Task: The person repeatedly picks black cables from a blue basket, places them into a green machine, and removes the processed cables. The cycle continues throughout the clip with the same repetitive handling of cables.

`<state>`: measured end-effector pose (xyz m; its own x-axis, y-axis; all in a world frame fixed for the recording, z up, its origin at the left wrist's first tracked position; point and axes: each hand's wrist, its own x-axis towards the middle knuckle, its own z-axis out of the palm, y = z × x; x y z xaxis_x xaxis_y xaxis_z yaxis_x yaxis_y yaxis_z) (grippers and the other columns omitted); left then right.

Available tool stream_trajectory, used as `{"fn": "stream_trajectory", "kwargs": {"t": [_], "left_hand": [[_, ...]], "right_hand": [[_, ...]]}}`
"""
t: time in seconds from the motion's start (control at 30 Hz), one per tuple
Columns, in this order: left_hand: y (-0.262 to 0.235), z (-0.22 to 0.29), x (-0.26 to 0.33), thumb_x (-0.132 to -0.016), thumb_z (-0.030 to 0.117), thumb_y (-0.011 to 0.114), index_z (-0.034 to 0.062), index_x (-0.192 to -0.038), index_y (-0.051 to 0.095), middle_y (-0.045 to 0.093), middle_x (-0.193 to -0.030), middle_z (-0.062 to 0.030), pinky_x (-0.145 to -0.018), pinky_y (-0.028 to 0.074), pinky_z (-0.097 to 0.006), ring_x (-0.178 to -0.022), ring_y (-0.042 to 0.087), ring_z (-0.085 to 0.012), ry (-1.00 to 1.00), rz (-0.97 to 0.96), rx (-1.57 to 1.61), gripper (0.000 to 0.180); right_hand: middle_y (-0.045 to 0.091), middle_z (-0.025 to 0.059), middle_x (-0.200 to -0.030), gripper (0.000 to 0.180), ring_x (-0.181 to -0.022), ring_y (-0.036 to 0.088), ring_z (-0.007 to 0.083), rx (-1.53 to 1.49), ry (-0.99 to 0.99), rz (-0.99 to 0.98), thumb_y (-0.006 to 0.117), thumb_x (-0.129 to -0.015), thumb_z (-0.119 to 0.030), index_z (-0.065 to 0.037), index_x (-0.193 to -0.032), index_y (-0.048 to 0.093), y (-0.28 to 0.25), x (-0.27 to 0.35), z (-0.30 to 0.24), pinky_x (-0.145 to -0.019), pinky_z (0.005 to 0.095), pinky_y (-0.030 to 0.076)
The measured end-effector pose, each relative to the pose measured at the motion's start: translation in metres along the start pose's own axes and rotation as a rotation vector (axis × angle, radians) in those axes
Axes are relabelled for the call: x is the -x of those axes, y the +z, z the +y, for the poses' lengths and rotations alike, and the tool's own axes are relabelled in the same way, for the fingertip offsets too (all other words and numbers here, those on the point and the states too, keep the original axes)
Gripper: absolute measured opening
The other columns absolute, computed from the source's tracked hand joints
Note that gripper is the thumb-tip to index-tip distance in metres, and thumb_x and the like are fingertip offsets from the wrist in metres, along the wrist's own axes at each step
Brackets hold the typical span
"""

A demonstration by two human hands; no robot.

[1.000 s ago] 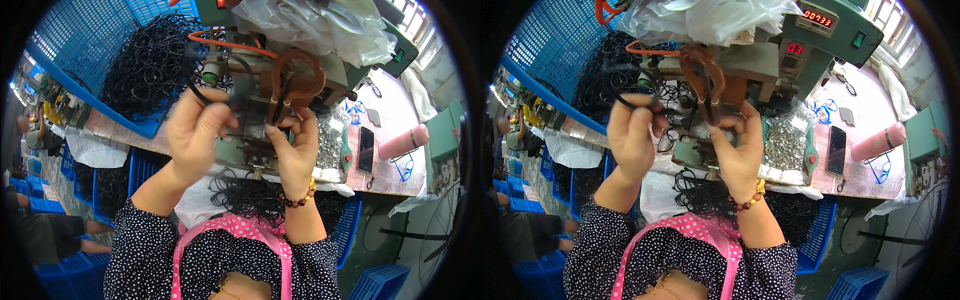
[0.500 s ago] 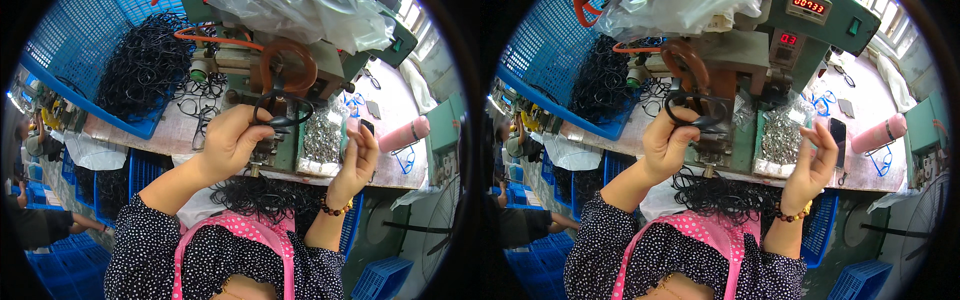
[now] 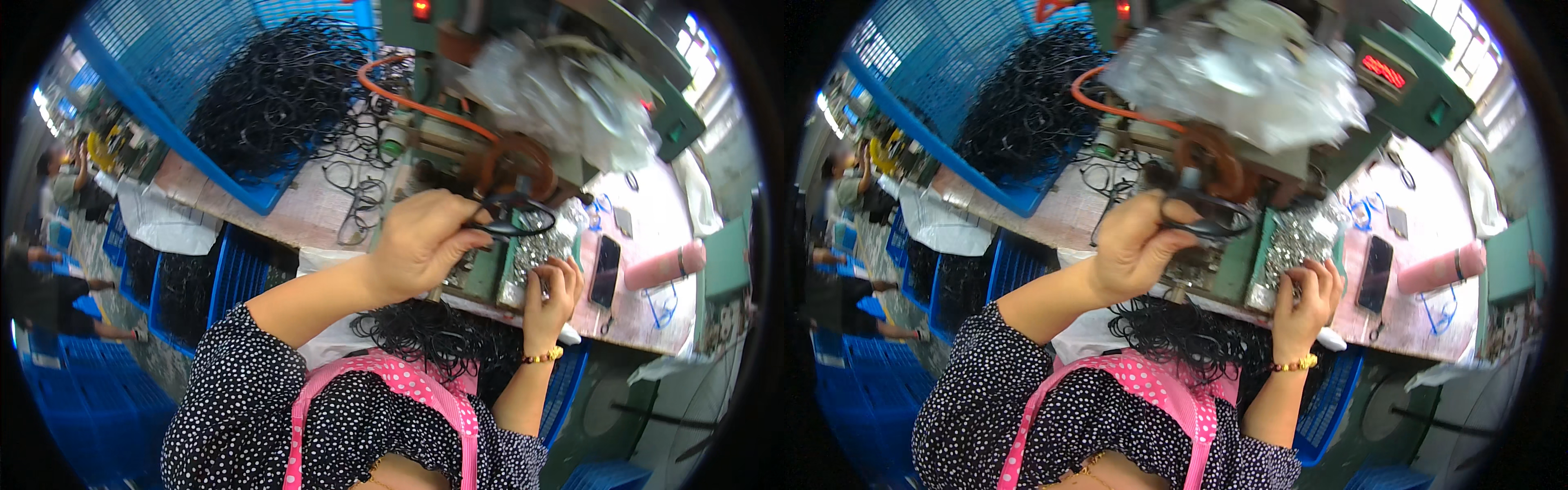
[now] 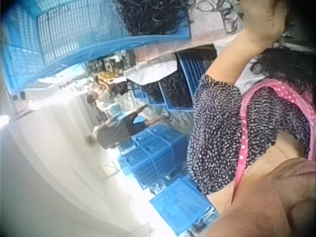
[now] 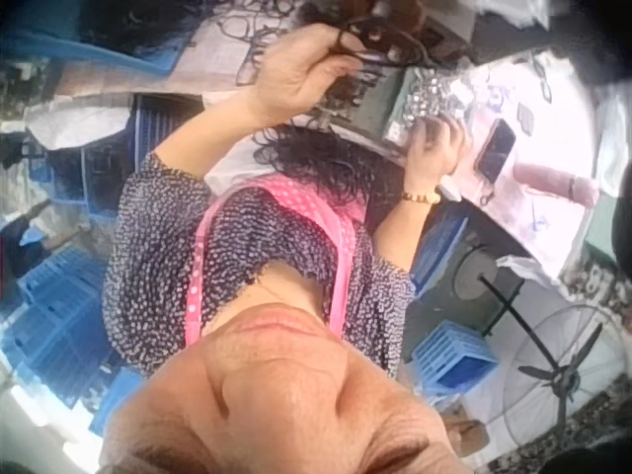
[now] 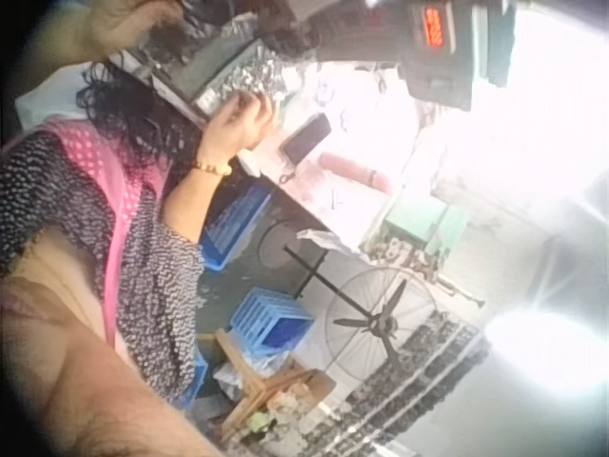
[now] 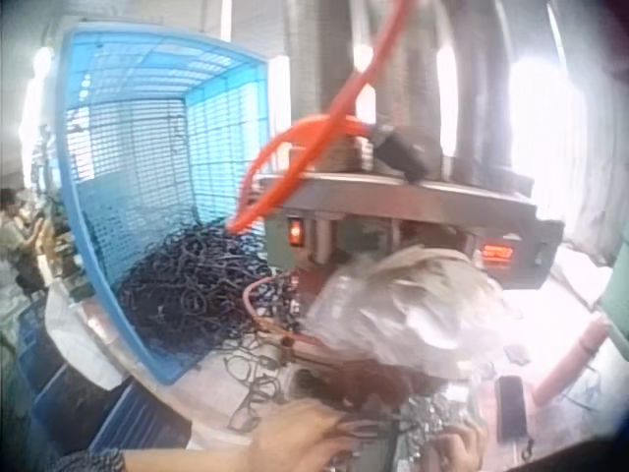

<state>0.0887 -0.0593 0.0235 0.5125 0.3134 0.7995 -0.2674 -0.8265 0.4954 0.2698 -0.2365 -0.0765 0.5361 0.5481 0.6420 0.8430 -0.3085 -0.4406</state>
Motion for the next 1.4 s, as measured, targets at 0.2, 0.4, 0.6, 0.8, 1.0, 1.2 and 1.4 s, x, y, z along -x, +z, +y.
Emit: {"fn": "stream_trajectory", "kwargs": {"t": [0.2, 0.4, 0.6, 0.8, 1.0, 1.2, 1.4], "left_hand": [[-0.004, 0.003, 0.005, -0.085, 0.006, 0.071, -0.001, -0.099, 0.066, 0.067, -0.091, -0.0141, -0.067, 0.049, -0.036, -0.076, 0.063, -0.0301, -0.017, 0.023, 0.027, 0.016], [-0.07, -0.067, 0.044, -0.09, -0.002, 0.057, 0.0038, -0.111, 0.064, 0.065, -0.099, -0.0129, -0.078, 0.05, -0.035, -0.09, 0.062, -0.0306, -0.257, 0.198, -0.353, 0.023], [-0.09, -0.151, 0.093, -0.075, -0.003, 0.063, 0.0168, -0.111, 0.066, 0.055, -0.123, -0.0097, -0.092, 0.047, -0.042, -0.113, 0.052, -0.0316, -0.236, -0.368, -0.846, 0.041], [-0.114, -0.17, 0.099, -0.075, 0.002, 0.067, 0.0103, -0.095, 0.061, 0.057, -0.108, -0.0077, -0.082, 0.05, -0.04, -0.102, 0.057, -0.0298, -0.247, -0.411, -0.95, 0.022], [-0.147, -0.145, 0.083, -0.086, 0.007, 0.067, 0.0079, -0.096, 0.06, 0.061, -0.088, -0.0102, -0.071, 0.05, -0.04, -0.083, 0.063, -0.032, -0.307, -0.208, -0.899, 0.012], [-0.144, -0.12, 0.075, -0.092, 0.01, 0.065, 0.0091, -0.102, 0.06, 0.065, -0.086, -0.0104, -0.062, 0.049, -0.034, -0.071, 0.064, -0.0279, -0.494, 0.108, -0.616, 0.011], [-0.139, -0.08, 0.065, -0.098, 0.008, 0.059, 0.0083, -0.118, 0.064, 0.066, -0.087, -0.002, -0.066, 0.046, -0.021, -0.072, 0.055, -0.0061, -0.5, 0.283, -0.314, 0.021]], "right_hand": [[0.067, 0.0103, -0.094, 0.006, -0.098, 0.06, 0.0311, -0.119, 0.123, 0.027, 0.068, -0.087, -0.008, -0.004, -0.091, 0.065, 0.006, -0.002, -0.003, -0.106, 0.0466, 0.036], [0.063, 0.0067, -0.092, 0.007, -0.087, 0.058, 0.0183, -0.308, 0.247, 0.14, 0.065, -0.093, -0.004, 0.001, -0.099, 0.063, 0.019, 0.004, 0.002, -0.08, 0.0295, 0.048], [0.064, 0.0041, -0.1, 0.013, -0.093, 0.058, 0.0132, -0.38, 0.278, 0.107, 0.063, -0.095, -0.004, 0.0, -0.108, 0.063, 0.016, 0.005, -0.002, -0.086, 0.0269, 0.046], [0.065, 0.0038, -0.1, 0.014, -0.088, 0.058, 0.0107, -0.619, 0.361, 0.114, 0.065, -0.094, 0.0, 0.001, -0.107, 0.066, 0.015, 0.004, -0.005, -0.079, 0.0251, 0.049], [0.067, 0.006, -0.102, 0.015, -0.093, 0.064, 0.0126, -0.829, 0.422, 0.093, 0.061, -0.097, 0.0, 0.003, -0.11, 0.069, 0.016, 0.008, -0.009, -0.085, 0.0245, 0.051], [0.069, 0.0086, -0.106, 0.016, -0.097, 0.066, 0.0152, -0.992, 0.487, 0.116, 0.061, -0.096, 0.003, 0.004, -0.11, 0.069, 0.011, 0.006, -0.019, -0.088, 0.0273, 0.054], [0.07, 0.0099, -0.103, 0.016, -0.095, 0.067, 0.0173, -1.176, 0.576, 0.106, 0.062, -0.095, 0.002, 0.003, -0.11, 0.067, -0.001, 0.0, -0.032, -0.091, 0.0301, 0.052]]}}
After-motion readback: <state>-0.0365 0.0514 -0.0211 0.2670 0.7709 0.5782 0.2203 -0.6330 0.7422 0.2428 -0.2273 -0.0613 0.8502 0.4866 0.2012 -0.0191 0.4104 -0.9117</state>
